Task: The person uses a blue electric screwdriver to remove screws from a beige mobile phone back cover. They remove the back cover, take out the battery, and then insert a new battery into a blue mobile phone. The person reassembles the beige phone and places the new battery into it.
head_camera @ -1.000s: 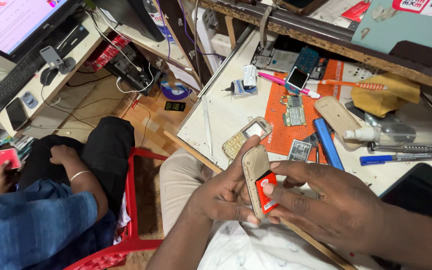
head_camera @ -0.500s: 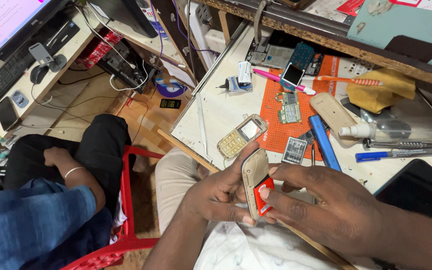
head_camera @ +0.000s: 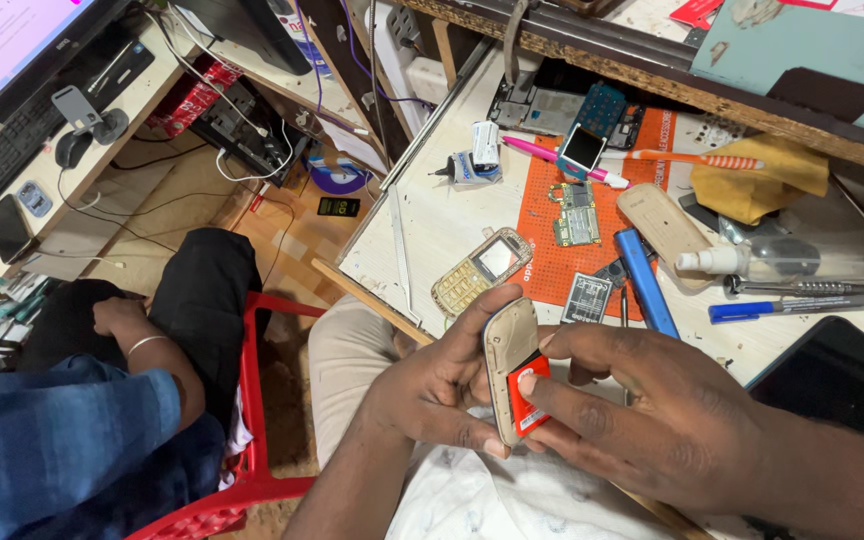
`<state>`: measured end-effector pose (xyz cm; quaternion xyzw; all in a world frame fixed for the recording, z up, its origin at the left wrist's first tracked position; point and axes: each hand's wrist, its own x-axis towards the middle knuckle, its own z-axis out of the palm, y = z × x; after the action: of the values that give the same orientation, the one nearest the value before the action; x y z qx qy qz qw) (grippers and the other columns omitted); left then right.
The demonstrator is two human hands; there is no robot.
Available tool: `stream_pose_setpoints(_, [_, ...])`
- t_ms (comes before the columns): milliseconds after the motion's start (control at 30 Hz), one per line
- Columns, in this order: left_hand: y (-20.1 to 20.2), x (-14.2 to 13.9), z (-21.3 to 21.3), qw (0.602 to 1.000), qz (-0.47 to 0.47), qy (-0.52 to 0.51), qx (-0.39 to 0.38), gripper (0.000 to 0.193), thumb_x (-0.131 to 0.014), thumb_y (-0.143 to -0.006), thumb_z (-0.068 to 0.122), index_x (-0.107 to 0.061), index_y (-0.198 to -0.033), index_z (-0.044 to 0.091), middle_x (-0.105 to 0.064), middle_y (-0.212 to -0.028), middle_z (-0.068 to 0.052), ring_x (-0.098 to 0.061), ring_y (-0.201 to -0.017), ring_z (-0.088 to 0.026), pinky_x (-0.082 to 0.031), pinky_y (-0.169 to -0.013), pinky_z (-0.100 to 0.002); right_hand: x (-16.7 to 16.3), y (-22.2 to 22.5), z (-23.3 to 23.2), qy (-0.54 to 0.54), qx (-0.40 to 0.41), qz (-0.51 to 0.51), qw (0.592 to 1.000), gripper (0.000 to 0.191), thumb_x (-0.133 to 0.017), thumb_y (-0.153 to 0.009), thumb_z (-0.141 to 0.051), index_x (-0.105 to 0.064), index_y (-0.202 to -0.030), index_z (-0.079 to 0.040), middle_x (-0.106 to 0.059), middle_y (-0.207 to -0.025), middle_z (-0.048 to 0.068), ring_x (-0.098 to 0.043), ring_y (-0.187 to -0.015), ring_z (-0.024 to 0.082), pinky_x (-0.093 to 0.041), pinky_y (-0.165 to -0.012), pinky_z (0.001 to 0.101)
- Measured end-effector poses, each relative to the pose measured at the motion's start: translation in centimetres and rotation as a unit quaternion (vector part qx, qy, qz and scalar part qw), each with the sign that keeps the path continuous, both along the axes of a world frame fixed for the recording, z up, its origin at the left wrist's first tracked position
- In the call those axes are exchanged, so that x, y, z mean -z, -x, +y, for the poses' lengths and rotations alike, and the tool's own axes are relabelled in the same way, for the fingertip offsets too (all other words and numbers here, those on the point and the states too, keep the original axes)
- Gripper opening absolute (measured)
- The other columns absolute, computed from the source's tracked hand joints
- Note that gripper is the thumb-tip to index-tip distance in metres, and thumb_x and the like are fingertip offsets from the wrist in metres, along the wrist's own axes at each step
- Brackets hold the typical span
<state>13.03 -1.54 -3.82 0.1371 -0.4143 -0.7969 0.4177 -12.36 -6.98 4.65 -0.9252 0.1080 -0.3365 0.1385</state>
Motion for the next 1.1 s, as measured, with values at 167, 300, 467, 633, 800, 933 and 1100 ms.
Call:
stream_pose_setpoints(167, [0.2,-0.2,-0.3,0.999,0.049,-0.018,0.016,0.129,-0.076,-0.082,-0.019,0.004,-0.172,0.026,-0.034,-0.167,-0.019,-0.050,-0.145,-0.025,-0.049,-0.116,-0.041,0.5,0.2,-0.1,-0.025,-0.004,0.009,1.000,0.043,-0.086,-0.082,-0.027,-0.068,-0.117,-0.010,-0.062,-0.124,0.016,-0.071,-0.099,0.027,-0.059,-0.078,0.0348])
stream_pose_setpoints(300, [-0.4,-0.6,-1.1,0.995,-0.062,0.077,-0.005,0.128,-0.073,-0.084,-0.022,0.006,-0.172,0.027,-0.039,-0.159,-0.021,-0.051,-0.139,-0.026,-0.049,-0.115,-0.040,1.1,0.1,-0.4,-0.056,0.008,0.033,0.998,0.044,-0.082,-0.079,-0.023,-0.068,-0.118,-0.009,-0.062,-0.126,0.017,-0.070,-0.100,0.027,-0.059,-0.082,0.0337])
stream_pose_setpoints(467, [-0.1,-0.9,-1.2,0.996,0.084,0.041,0.014,0.122,-0.066,-0.089,-0.025,0.006,-0.171,0.030,-0.039,-0.151,-0.015,-0.064,-0.122,-0.026,-0.056,-0.098,-0.035,3.1,-0.4,-0.1,-0.141,0.060,0.024,0.988,0.043,-0.077,-0.080,-0.015,-0.071,-0.122,-0.012,-0.065,-0.129,0.010,-0.070,-0.102,0.018,-0.058,-0.081,0.0285])
stream_pose_setpoints(633, [0.1,-0.2,-1.2,0.993,0.112,0.037,0.020,0.119,-0.064,-0.091,-0.028,0.004,-0.169,0.031,-0.040,-0.148,-0.020,-0.067,-0.119,-0.027,-0.055,-0.103,-0.038,4.7,-0.2,-0.1,-0.125,0.106,0.036,0.986,0.042,-0.083,-0.076,-0.021,-0.074,-0.117,-0.015,-0.068,-0.124,0.009,-0.073,-0.093,0.015,-0.058,-0.076,0.0296])
stream_pose_setpoints(800, [0.2,0.1,-1.2,0.990,0.134,0.025,0.025,0.119,-0.064,-0.091,-0.028,0.004,-0.170,0.032,-0.039,-0.150,-0.019,-0.067,-0.120,-0.027,-0.055,-0.106,-0.041,5.2,-0.2,-0.1,-0.140,0.112,0.005,0.984,0.041,-0.084,-0.075,-0.023,-0.075,-0.114,-0.016,-0.067,-0.126,0.012,-0.073,-0.097,0.017,-0.060,-0.077,0.0297])
stream_pose_setpoints(933, [0.2,-0.3,-1.3,0.993,0.108,0.048,0.008,0.119,-0.064,-0.090,-0.027,0.003,-0.170,0.030,-0.040,-0.147,-0.024,-0.068,-0.115,-0.028,-0.055,-0.103,-0.040,5.2,-0.3,-0.4,-0.119,0.138,-0.001,0.983,0.041,-0.084,-0.074,-0.025,-0.075,-0.113,-0.017,-0.071,-0.123,0.012,-0.076,-0.093,0.016,-0.063,-0.074,0.0294])
stream_pose_setpoints(1100, [0.3,-0.6,-1.6,0.995,0.046,0.092,-0.018,0.116,-0.064,-0.090,-0.025,0.004,-0.169,0.028,-0.045,-0.147,-0.029,-0.069,-0.107,-0.029,-0.058,-0.093,-0.038,5.5,-0.4,-1.3,-0.078,0.141,0.005,0.987,0.045,-0.084,-0.071,-0.023,-0.071,-0.113,-0.012,-0.072,-0.115,0.016,-0.076,-0.099,0.022,-0.063,-0.076,0.0312])
